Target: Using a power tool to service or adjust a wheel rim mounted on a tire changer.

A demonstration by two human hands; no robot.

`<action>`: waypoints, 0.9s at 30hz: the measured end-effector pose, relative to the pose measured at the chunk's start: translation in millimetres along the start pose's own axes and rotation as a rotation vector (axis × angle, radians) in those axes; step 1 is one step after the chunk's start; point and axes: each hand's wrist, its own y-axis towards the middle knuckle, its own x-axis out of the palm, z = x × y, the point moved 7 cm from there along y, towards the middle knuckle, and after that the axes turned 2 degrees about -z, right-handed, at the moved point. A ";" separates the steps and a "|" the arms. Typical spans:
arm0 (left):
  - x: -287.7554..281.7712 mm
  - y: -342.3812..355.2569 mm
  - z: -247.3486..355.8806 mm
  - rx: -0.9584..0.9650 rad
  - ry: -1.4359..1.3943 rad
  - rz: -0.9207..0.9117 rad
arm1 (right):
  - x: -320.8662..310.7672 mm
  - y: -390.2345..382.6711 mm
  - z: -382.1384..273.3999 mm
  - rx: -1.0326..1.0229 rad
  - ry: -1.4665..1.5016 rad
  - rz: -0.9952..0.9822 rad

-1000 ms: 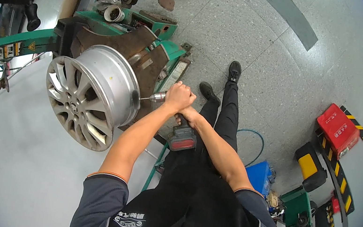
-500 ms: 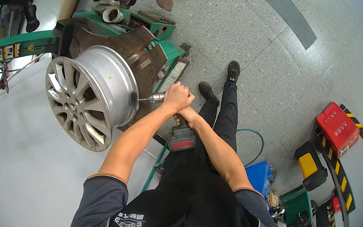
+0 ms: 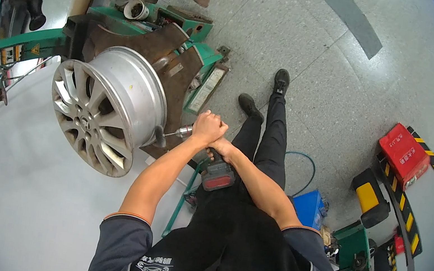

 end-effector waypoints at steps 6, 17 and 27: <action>-8.4 -11.9 -1.3 0.026 -0.017 0.098 | 8.5 -2.0 2.3 0.021 -0.010 0.010; -14.6 2.6 8.1 0.061 0.004 0.127 | -2.5 1.3 -6.1 -0.025 -0.029 0.017; -19.3 17.8 18.2 0.121 -0.008 0.104 | -9.0 2.0 -9.4 -0.036 0.092 0.029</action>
